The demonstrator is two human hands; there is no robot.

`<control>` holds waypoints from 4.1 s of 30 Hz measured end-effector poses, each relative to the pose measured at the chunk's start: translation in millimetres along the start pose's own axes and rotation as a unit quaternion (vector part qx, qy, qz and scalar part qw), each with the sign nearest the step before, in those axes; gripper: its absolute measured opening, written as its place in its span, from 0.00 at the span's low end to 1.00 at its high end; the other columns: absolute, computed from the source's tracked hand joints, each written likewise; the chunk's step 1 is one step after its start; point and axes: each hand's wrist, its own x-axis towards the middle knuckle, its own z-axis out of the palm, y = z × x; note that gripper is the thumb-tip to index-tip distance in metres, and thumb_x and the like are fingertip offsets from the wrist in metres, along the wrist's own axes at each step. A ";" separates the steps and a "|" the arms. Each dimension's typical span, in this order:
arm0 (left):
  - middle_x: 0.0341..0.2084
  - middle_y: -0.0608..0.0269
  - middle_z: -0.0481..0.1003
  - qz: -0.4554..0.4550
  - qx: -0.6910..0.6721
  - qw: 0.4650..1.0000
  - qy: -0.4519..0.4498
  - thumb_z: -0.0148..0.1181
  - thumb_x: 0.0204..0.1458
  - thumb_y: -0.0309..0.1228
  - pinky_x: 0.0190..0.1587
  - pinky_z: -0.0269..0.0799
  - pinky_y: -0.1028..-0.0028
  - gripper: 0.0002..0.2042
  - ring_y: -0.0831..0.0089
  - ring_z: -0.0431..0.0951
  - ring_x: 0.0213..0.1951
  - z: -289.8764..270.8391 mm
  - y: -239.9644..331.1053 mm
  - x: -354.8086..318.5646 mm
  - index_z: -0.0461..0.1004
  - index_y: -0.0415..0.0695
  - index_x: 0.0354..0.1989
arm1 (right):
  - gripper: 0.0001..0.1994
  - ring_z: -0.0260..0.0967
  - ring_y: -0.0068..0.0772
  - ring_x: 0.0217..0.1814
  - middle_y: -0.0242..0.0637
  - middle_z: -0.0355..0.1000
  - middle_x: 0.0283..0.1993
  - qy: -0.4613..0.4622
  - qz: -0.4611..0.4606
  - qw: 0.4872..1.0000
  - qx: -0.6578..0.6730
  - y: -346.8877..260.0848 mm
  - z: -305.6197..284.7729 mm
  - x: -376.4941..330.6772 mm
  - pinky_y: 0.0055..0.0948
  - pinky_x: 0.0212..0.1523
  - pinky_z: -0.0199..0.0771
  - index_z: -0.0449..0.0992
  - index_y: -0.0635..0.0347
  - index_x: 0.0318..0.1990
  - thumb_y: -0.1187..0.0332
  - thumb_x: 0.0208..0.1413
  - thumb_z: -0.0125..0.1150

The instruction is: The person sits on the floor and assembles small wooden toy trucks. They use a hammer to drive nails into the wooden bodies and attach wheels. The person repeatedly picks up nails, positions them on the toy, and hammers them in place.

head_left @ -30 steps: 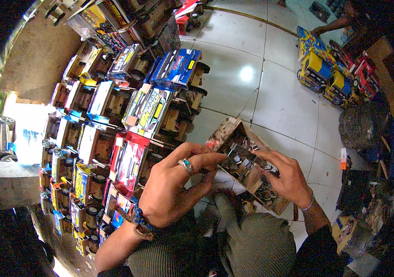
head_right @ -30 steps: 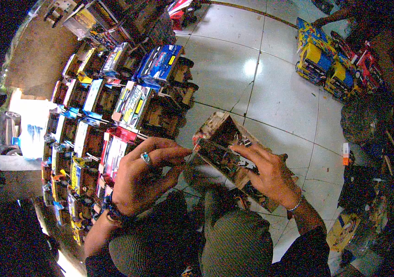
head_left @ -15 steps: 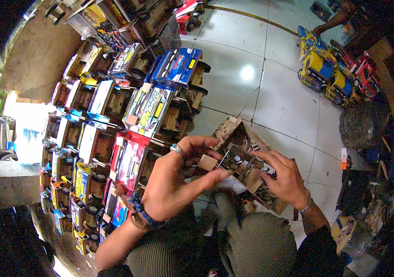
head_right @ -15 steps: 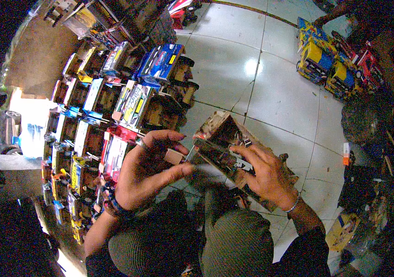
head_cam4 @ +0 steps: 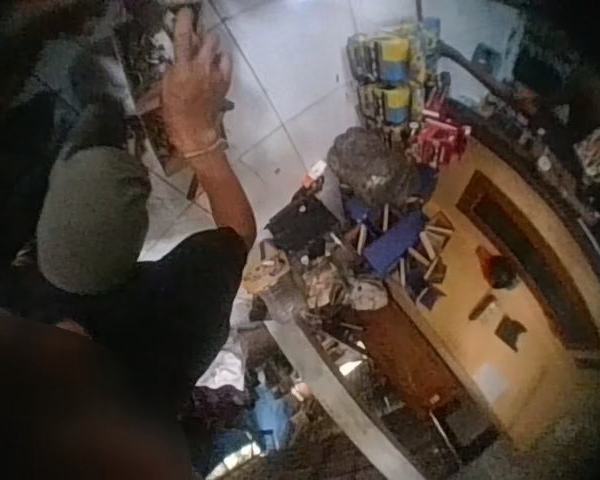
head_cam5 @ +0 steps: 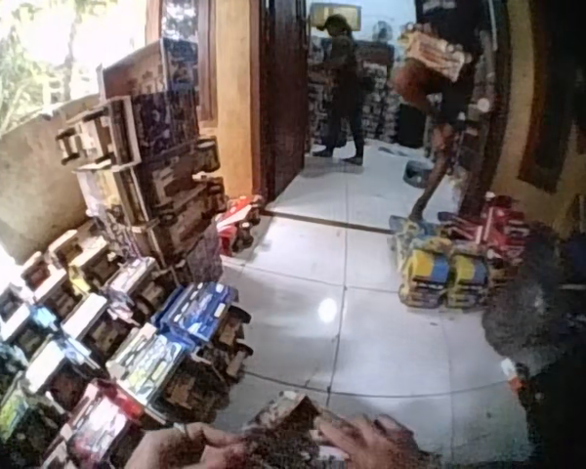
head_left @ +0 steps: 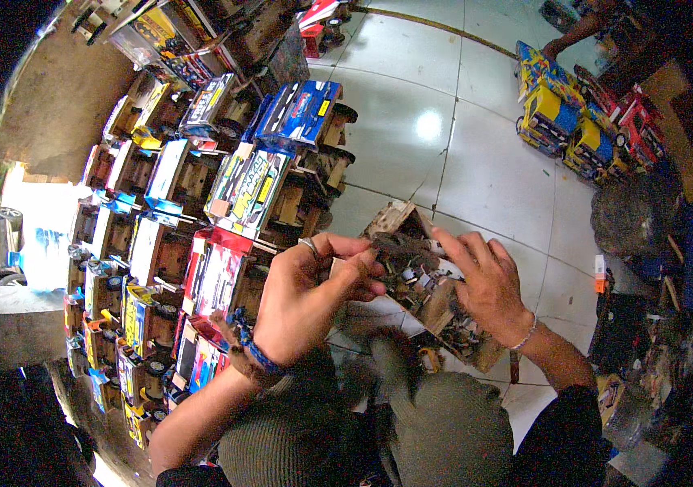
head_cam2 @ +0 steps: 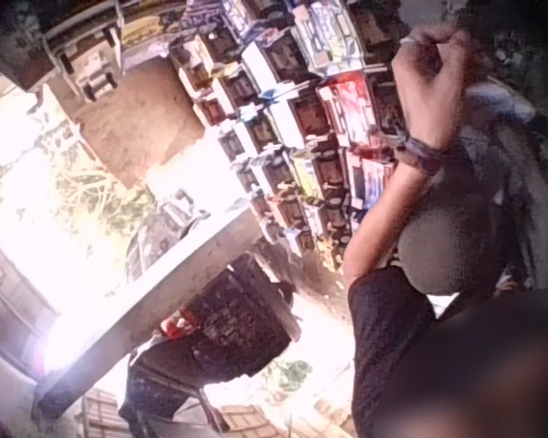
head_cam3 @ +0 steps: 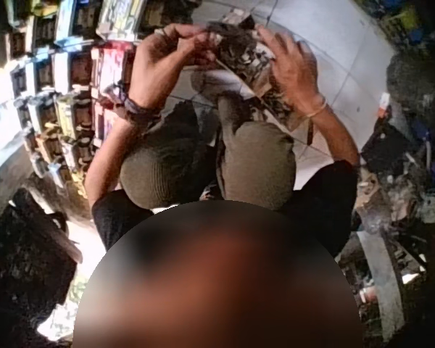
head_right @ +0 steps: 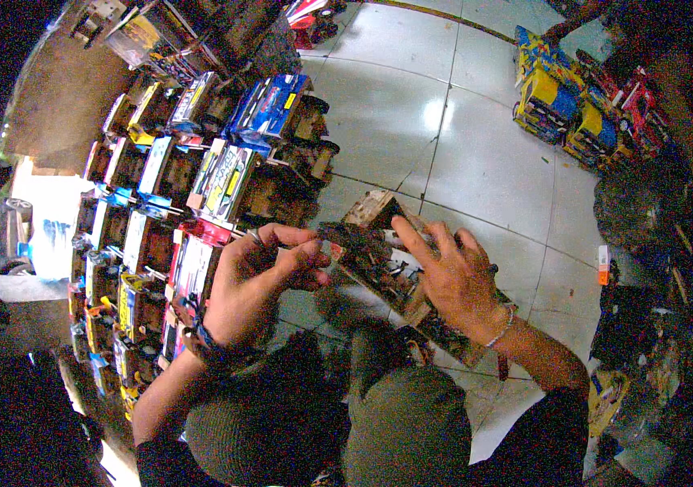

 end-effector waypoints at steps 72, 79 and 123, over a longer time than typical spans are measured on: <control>0.50 0.56 0.73 0.085 0.068 0.992 0.059 0.60 0.59 0.23 0.50 0.77 0.72 0.17 0.67 0.79 0.49 -36.8 -6.4 4.7 0.66 0.37 0.55 | 0.33 0.69 0.44 0.57 0.39 0.64 0.57 -0.088 -0.276 0.955 -0.064 62.9 114.2 109.9 0.56 0.67 0.55 0.66 0.49 0.54 0.53 0.41 0.74; 0.38 0.64 0.78 0.088 0.065 0.993 0.048 0.65 0.56 0.28 0.47 0.76 0.76 0.14 0.77 0.79 0.41 -49.3 13.0 -3.5 0.73 0.38 0.49 | 0.34 0.63 0.48 0.64 0.45 0.65 0.61 -0.047 -0.074 0.996 0.018 82.3 52.9 59.6 0.53 0.65 0.56 0.65 0.53 0.64 0.53 0.50 0.69; 0.34 0.61 0.82 0.138 0.083 0.982 0.099 0.70 0.52 0.32 0.37 0.77 0.82 0.12 0.78 0.81 0.34 -308.3 100.8 245.3 0.81 0.37 0.40 | 0.13 0.62 0.29 0.26 0.37 0.65 0.25 0.044 0.312 0.943 0.109 -0.5 -37.3 -24.3 0.32 0.28 0.62 0.71 0.65 0.49 0.65 0.69 0.46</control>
